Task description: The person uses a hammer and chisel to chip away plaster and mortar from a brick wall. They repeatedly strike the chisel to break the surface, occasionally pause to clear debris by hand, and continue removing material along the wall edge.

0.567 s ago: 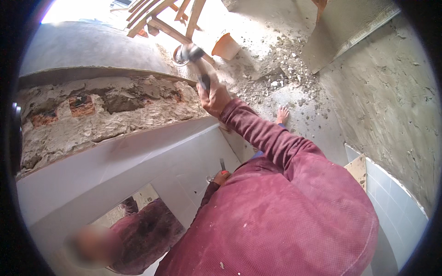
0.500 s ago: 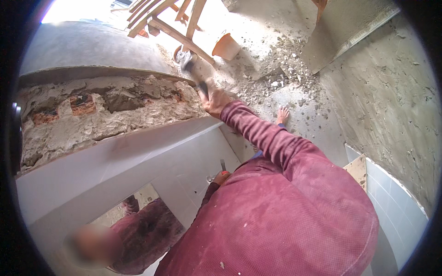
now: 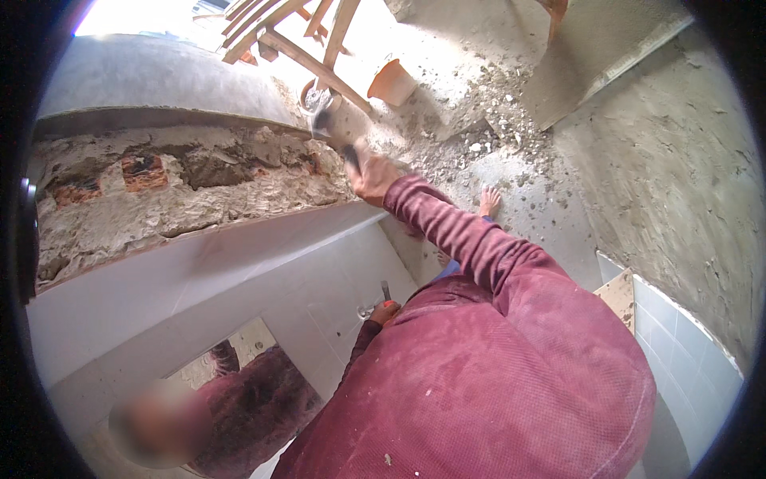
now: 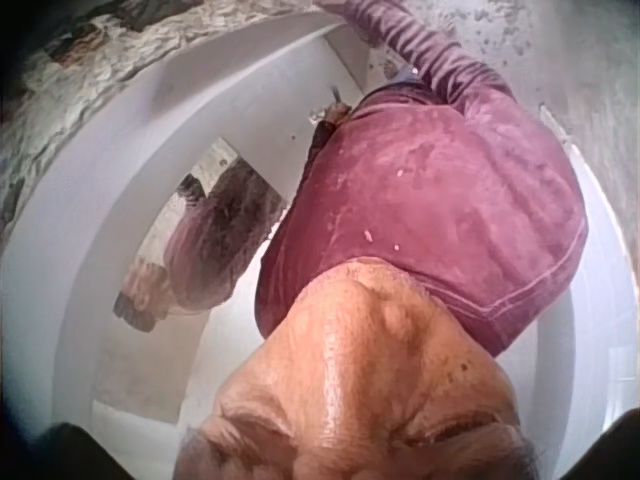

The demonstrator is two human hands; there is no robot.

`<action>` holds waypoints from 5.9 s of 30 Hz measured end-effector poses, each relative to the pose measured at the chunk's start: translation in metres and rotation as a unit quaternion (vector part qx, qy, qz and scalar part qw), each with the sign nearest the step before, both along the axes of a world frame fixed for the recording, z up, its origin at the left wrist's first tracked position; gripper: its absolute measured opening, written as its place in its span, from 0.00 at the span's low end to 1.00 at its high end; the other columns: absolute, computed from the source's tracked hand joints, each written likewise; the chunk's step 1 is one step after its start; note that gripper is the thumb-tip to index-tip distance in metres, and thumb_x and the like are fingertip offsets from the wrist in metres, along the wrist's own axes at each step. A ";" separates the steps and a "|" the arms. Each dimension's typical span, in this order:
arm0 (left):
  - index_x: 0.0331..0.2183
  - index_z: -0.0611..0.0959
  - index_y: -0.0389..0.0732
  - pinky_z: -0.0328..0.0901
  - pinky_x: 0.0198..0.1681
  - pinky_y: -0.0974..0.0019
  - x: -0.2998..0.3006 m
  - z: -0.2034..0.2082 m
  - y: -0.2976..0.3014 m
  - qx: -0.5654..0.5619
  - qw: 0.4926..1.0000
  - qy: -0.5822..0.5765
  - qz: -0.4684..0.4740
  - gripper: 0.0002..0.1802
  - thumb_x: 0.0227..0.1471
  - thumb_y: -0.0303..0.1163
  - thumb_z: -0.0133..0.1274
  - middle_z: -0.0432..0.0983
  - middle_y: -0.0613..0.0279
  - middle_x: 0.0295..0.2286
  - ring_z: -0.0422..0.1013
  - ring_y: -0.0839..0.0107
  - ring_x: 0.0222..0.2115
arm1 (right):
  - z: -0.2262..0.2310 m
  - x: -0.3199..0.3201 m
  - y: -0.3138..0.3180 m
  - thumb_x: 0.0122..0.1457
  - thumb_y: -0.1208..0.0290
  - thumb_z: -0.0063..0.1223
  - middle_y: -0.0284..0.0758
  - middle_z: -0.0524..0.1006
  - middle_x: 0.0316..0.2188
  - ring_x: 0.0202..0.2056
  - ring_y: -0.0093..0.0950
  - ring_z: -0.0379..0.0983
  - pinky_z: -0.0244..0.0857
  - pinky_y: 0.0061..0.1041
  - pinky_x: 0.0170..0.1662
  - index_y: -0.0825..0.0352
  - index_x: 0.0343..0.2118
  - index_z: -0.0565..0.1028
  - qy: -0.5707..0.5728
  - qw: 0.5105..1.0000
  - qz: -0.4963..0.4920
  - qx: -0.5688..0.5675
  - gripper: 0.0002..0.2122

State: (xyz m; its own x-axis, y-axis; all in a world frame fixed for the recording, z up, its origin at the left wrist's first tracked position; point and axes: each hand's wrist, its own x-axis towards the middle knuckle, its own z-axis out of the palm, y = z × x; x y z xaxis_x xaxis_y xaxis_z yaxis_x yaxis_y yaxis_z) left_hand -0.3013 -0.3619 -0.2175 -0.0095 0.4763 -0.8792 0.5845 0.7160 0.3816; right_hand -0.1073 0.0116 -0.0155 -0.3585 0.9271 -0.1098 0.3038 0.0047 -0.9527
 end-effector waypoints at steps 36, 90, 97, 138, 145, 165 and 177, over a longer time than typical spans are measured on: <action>0.36 0.74 0.34 0.68 0.28 0.65 0.005 0.004 0.009 0.019 0.988 0.013 0.150 0.22 0.42 0.38 0.58 0.74 0.59 0.25 0.72 0.67 0.22 | 0.001 0.035 -0.029 0.53 0.70 0.49 0.51 0.75 0.27 0.31 0.42 0.75 0.68 0.37 0.35 0.68 0.47 0.65 0.044 0.990 -0.110 0.081 0.18; 0.41 0.64 0.44 0.68 0.43 0.56 0.215 0.289 0.268 0.324 0.503 -0.562 0.571 0.17 0.49 0.22 0.49 0.69 0.60 0.33 0.72 0.59 0.36 | 0.135 0.260 -0.022 0.57 0.71 0.48 0.27 0.65 0.17 0.14 0.15 0.59 0.57 0.16 0.17 0.67 0.29 0.64 0.152 0.980 0.045 -0.123 0.06; 0.38 0.67 0.42 0.68 0.43 0.63 0.224 0.286 0.284 0.362 0.489 -0.524 0.596 0.11 0.51 0.23 0.49 0.70 0.61 0.32 0.72 0.66 0.35 | 0.139 0.269 -0.004 0.57 0.68 0.47 0.28 0.65 0.17 0.16 0.16 0.60 0.55 0.16 0.19 0.68 0.29 0.66 0.213 0.964 0.064 -0.144 0.08; 0.32 0.71 0.43 0.69 0.40 0.65 0.218 0.279 0.308 0.388 0.439 -0.526 0.617 0.04 0.55 0.31 0.48 0.71 0.63 0.31 0.70 0.71 0.33 | 0.126 0.279 0.000 0.58 0.64 0.36 0.35 0.69 0.23 0.23 0.24 0.65 0.60 0.24 0.25 0.72 0.35 0.69 0.299 0.928 0.219 0.051 0.15; 0.33 0.71 0.43 0.68 0.41 0.64 0.243 0.284 0.306 0.365 0.454 -0.477 0.658 0.06 0.52 0.27 0.50 0.70 0.65 0.30 0.71 0.70 0.33 | 0.147 0.264 0.014 0.59 0.58 0.42 0.34 0.67 0.19 0.18 0.20 0.62 0.57 0.18 0.19 0.71 0.29 0.66 0.242 0.959 0.145 -0.014 0.16; 0.31 0.69 0.44 0.69 0.41 0.66 0.226 0.293 0.314 0.388 0.415 -0.504 0.650 0.04 0.54 0.29 0.49 0.67 0.65 0.31 0.68 0.72 0.34 | 0.132 0.267 0.035 0.57 0.53 0.47 0.30 0.65 0.18 0.16 0.17 0.59 0.54 0.17 0.18 0.70 0.30 0.67 0.198 0.958 0.204 -0.039 0.20; 0.30 0.71 0.41 0.68 0.41 0.68 0.221 0.285 0.323 0.391 0.395 -0.524 0.645 0.06 0.57 0.33 0.45 0.68 0.64 0.31 0.68 0.74 0.33 | 0.057 0.272 0.011 0.59 0.63 0.47 0.39 0.71 0.30 0.23 0.25 0.67 0.61 0.25 0.21 0.69 0.40 0.66 0.216 0.943 0.197 0.157 0.14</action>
